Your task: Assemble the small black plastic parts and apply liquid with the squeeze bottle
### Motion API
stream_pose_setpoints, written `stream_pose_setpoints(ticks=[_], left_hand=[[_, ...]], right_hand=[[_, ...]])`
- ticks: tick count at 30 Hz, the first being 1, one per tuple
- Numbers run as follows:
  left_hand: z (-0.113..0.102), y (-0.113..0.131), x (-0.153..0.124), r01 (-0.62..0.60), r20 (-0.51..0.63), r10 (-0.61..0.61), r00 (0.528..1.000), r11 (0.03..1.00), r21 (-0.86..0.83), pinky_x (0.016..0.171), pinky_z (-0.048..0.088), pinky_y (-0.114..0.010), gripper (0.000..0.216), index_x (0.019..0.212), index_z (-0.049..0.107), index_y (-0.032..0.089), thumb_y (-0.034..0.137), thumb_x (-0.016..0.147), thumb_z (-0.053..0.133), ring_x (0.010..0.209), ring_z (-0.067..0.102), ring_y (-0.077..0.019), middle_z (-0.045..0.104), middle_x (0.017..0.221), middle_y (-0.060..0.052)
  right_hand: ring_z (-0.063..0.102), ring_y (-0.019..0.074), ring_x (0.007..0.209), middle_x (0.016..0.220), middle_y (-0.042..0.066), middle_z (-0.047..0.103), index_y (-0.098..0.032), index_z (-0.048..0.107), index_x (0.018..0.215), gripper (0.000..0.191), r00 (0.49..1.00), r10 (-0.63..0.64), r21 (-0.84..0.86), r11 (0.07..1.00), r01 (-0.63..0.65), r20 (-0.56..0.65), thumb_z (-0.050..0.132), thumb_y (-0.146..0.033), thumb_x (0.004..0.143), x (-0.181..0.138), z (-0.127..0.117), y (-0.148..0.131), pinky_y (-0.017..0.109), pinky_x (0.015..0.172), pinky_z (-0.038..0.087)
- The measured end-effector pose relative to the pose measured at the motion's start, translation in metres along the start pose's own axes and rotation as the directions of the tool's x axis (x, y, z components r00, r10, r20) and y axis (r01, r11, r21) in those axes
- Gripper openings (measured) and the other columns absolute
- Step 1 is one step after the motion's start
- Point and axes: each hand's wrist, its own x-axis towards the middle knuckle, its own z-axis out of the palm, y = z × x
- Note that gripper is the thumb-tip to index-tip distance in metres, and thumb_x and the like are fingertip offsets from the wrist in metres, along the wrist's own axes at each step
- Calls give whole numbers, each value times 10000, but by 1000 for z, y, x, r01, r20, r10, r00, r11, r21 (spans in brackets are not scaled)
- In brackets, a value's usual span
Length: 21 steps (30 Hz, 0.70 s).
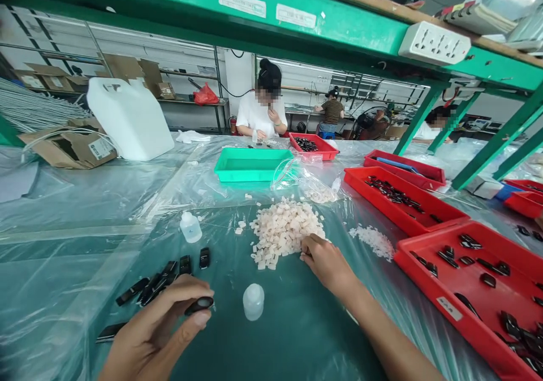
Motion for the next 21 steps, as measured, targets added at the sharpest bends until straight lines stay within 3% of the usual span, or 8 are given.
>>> stream_pose_setpoints(ticks=[6, 10, 14, 17, 21], left_hand=[[-5, 3, 0, -70, 95, 70, 993, 998, -2, 626, 478, -264, 113, 904, 748, 357, 368, 976, 661, 707, 553, -191, 626, 851, 1], [-8, 3, -1, -96, 153, 98, 983, 995, -20, 591, 463, -248, 140, 953, 757, 331, 402, 992, 643, 675, 546, -171, 620, 821, 3], [-10, 3, -1, -128, 212, 138, 967, 990, -64, 595, 472, -231, 147, 959, 756, 312, 380, 1001, 633, 652, 543, -147, 627, 827, 5], [-10, 2, -1, -142, 211, 160, 964, 985, -97, 576, 471, -218, 159, 948, 755, 300, 375, 1008, 628, 634, 531, -134, 619, 834, 3], [-8, -3, -3, -154, 203, 177, 963, 980, -126, 571, 509, -215, 170, 959, 785, 306, 418, 987, 661, 632, 558, -137, 614, 848, -8]], right_hand=[[651, 139, 812, 1028, 34, 684, -184, 666, 1040, 135, 998, -20, -44, 999, 23, 56, 612, -307, 1047, -6, -5, -7, 310, 750, 588], [657, 140, 808, 972, 21, 683, -162, 664, 982, 155, 993, -74, 24, 997, 72, 88, 639, -306, 1033, -8, -8, 0, 309, 740, 587], [636, 128, 752, 901, 8, 673, -166, 657, 941, 202, 992, -125, 121, 985, 120, 33, 628, -341, 1038, -10, -13, 1, 291, 703, 573], [645, 131, 699, 830, 2, 680, -178, 665, 940, 211, 985, -159, 234, 958, 169, -59, 610, -355, 1040, -18, -23, -21, 273, 652, 566], [719, 147, 712, 874, 20, 723, -224, 682, 1037, 170, 957, -183, 416, 870, 264, -225, 582, -360, 1054, -42, -35, -87, 230, 651, 601]])
